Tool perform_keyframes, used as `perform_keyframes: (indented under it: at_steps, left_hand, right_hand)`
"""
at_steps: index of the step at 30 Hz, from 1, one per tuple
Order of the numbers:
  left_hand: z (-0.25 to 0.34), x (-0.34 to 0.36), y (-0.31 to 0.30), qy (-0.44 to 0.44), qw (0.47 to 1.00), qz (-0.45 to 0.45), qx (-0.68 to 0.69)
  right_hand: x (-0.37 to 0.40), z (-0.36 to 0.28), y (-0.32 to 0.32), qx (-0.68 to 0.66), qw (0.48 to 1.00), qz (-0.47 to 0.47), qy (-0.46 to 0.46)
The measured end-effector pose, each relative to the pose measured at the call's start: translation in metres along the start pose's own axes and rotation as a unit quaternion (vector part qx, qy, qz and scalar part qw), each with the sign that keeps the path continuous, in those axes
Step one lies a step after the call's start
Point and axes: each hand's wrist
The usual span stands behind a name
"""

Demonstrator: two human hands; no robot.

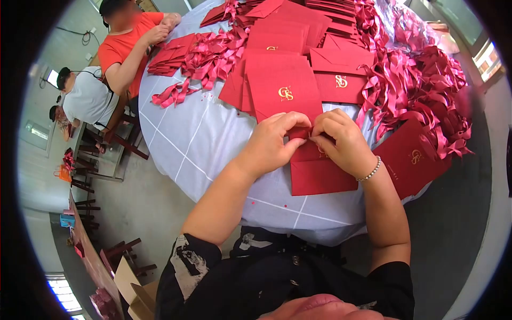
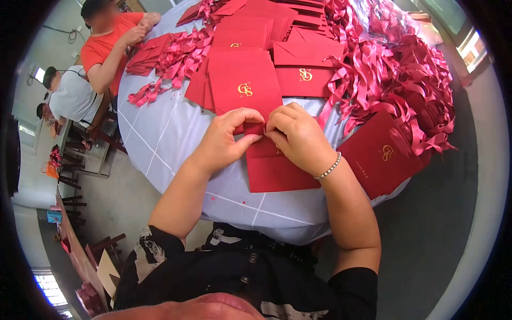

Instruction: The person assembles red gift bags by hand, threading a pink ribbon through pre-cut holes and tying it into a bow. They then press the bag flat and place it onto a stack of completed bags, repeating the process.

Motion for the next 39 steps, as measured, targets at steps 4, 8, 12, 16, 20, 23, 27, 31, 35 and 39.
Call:
perform_keyframes:
  at_steps: [4,8,12,16,20,23,27,31,35,39]
  left_hand:
    - [0.002,0.0,0.001,-0.055,0.998,0.007,0.03]
    - [0.0,0.001,0.005,0.006,1.0,-0.014,-0.014]
    - [0.002,0.004,0.01,0.049,0.998,-0.019,-0.028]
    - [0.002,0.005,0.013,0.053,0.997,-0.024,-0.042]
    - [0.005,0.006,0.013,0.076,0.994,-0.021,-0.081]
    - [0.01,0.006,0.011,0.083,0.993,-0.013,-0.083]
    - [0.01,0.007,0.011,0.079,0.993,-0.012,-0.091]
    - [0.01,0.007,0.011,0.098,0.988,-0.029,-0.12]
    - [0.016,0.008,0.013,0.116,0.986,-0.051,-0.105]
    - [0.013,0.006,0.014,0.05,0.996,-0.062,-0.044]
  right_hand:
    - [0.001,-0.011,0.004,0.034,0.998,0.032,0.052]
    - [0.002,-0.01,0.006,-0.132,0.981,0.023,0.141]
    - [-0.004,-0.005,-0.012,-0.201,0.934,-0.081,0.285]
    - [-0.002,0.009,-0.008,-0.304,0.898,-0.093,0.304]
    - [-0.005,0.011,-0.012,-0.382,0.846,-0.105,0.357]
    - [-0.005,0.01,-0.01,-0.442,0.82,-0.086,0.354]
    - [-0.003,0.019,-0.007,-0.475,0.801,-0.049,0.362]
    - [-0.005,0.02,-0.012,-0.463,0.796,-0.091,0.38]
    - [-0.002,0.028,-0.015,-0.476,0.797,-0.147,0.341]
    - [0.002,0.023,-0.003,-0.435,0.832,-0.07,0.338]
Point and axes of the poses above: each hand's wrist, its own x-axis away from the middle knuckle, its own y-axis out of the palm, z = x × y, and after that the axes turned 3 degrees about -x, right-handed
